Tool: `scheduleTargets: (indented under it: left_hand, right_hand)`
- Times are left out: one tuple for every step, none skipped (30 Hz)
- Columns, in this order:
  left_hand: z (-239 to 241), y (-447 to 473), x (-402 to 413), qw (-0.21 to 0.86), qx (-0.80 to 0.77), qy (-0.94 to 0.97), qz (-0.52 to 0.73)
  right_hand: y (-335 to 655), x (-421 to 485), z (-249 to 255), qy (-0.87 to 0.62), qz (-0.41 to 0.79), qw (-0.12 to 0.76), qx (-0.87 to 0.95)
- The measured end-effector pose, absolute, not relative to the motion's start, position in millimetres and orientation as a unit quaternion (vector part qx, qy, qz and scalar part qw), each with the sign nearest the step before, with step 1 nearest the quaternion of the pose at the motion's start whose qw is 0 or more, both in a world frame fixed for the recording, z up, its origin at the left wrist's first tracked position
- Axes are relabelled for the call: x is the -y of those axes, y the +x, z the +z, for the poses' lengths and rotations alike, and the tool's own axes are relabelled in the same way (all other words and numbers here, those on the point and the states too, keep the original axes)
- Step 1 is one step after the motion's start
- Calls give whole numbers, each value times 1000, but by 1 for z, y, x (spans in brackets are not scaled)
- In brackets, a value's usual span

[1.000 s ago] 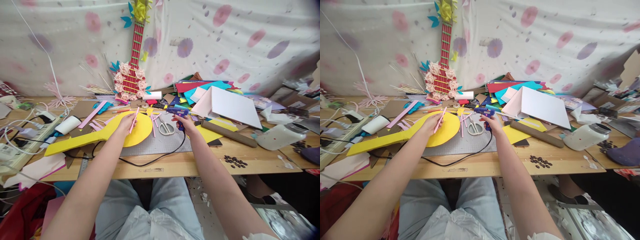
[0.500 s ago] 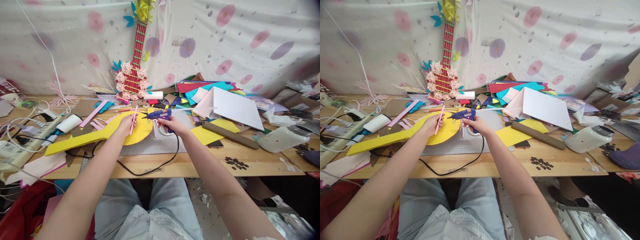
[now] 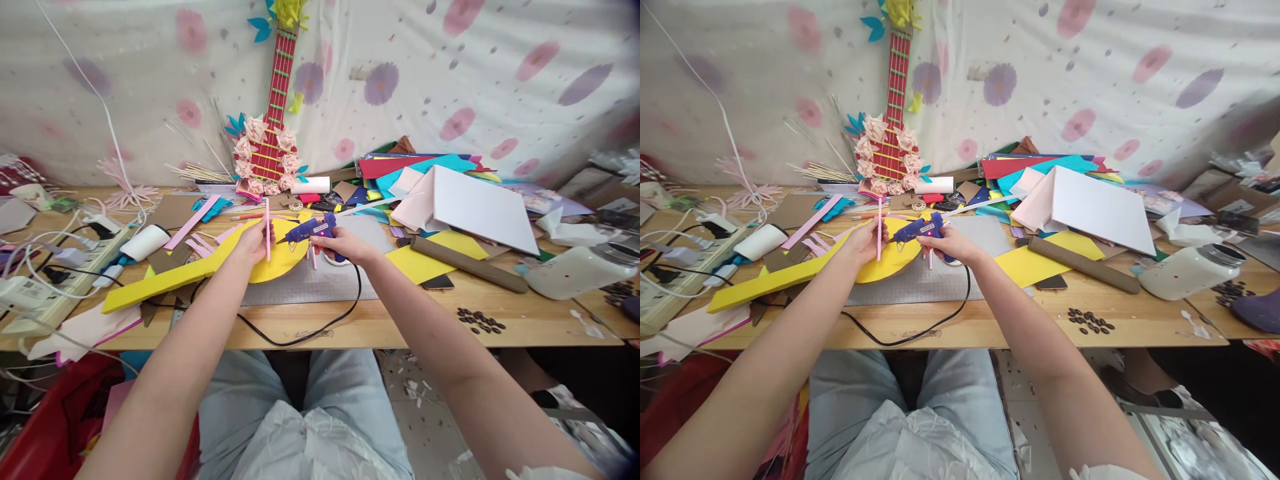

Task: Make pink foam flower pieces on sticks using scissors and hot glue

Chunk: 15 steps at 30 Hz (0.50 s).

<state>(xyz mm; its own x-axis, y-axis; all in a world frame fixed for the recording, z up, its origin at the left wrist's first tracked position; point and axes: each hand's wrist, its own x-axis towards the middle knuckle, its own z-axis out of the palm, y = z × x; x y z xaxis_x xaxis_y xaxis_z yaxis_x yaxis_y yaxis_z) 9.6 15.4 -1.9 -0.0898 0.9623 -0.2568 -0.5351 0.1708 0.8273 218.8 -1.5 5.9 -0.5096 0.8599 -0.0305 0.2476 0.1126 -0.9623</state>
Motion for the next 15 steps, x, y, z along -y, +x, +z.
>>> scheduleTargets:
  left_hand:
    - [-2,9,-15,610,-446,267,598]
    - [-2,9,-15,590,-453,294,600]
    - [-2,8,-14,568,-460,322,602]
    - [-3,7,-14,547,-466,349,602]
    - [-4,6,-14,527,-473,370,601]
    - [-6,4,-14,510,-481,387,599]
    - [-7,3,-14,498,-487,397,597]
    - [-9,1,-15,493,-493,402,594]
    - [-10,0,-15,492,-497,403,591]
    - [-11,-1,-15,494,-500,401,587]
    - [-12,-2,-15,497,-504,399,583]
    - [-13,-2,-15,498,-508,396,580]
    - [-13,-3,-14,498,-512,394,578]
    - [-14,-3,-14,497,-516,393,575]
    - [-14,-3,-14,495,-521,394,573]
  right_hand:
    - [219,1,5,-406,530,293,684]
    - [220,0,3,-410,529,302,679]
    - [221,-2,1,-416,527,314,671]
    - [222,-3,-1,-420,525,325,665]
    - [223,-4,-2,-422,525,333,660]
    - [224,-4,-4,-423,525,336,658]
    - [225,-4,-4,-424,525,336,657]
    - [225,-4,-4,-424,526,332,659]
    - [225,-3,-3,-423,528,325,661]
    - [225,-1,-1,-420,529,315,666]
    - [224,0,1,-415,531,304,673]
    - [224,2,3,-407,532,292,682]
    - [223,3,5,-399,533,281,692]
    - [223,4,6,-391,532,272,700]
    - [223,5,7,-388,531,267,705]
